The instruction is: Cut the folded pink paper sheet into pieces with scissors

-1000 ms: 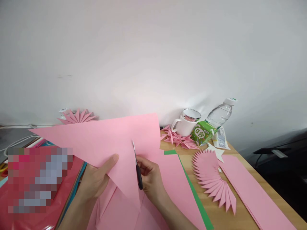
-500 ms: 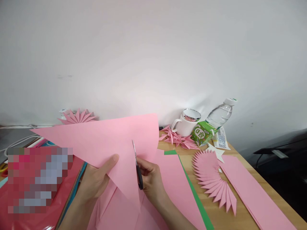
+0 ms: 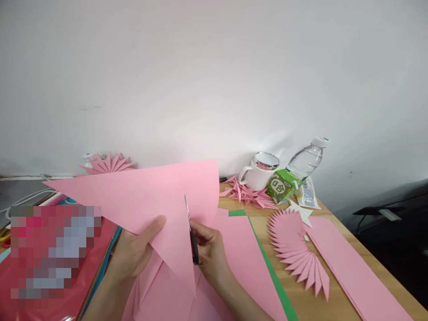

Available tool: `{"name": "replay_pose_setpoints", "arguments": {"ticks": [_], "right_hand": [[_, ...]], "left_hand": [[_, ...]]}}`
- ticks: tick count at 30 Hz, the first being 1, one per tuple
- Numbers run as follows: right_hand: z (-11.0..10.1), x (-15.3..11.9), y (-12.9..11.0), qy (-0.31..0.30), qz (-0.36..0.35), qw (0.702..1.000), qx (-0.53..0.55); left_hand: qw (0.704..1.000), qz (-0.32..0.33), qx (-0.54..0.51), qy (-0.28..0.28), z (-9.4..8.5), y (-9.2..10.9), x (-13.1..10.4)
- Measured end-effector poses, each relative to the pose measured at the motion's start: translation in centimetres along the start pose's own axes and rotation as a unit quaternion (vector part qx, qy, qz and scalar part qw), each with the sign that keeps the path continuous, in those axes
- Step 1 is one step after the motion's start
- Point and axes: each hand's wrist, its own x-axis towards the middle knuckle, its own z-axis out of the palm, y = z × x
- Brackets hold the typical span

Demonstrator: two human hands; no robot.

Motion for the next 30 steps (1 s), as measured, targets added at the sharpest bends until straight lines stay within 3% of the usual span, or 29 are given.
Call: {"name": "replay_pose_setpoints", "arguments": {"ticks": [15,19,23,30], "right_hand": [[-0.1,0.2,-0.2,0.014,0.0,1.0,-0.007],[-0.3,0.4,-0.3,0.025,-0.004,1.0,-0.019],[-0.4,0.5,0.0,0.016,0.002,1.0,-0.026],[-0.4,0.6,0.0,-0.027,-0.027,0.998,-0.04]], "left_hand": [[1.0,0.0,0.0,-0.011,-0.7,-0.3,0.4],[1.0,0.002,-0.005,0.02,-1.1,0.0,0.8],[0.998,0.039,0.0,0.052,-1.0,0.2,0.9],[0.997,0.062,0.025,0.024,-1.2,-0.3,0.9]]}}
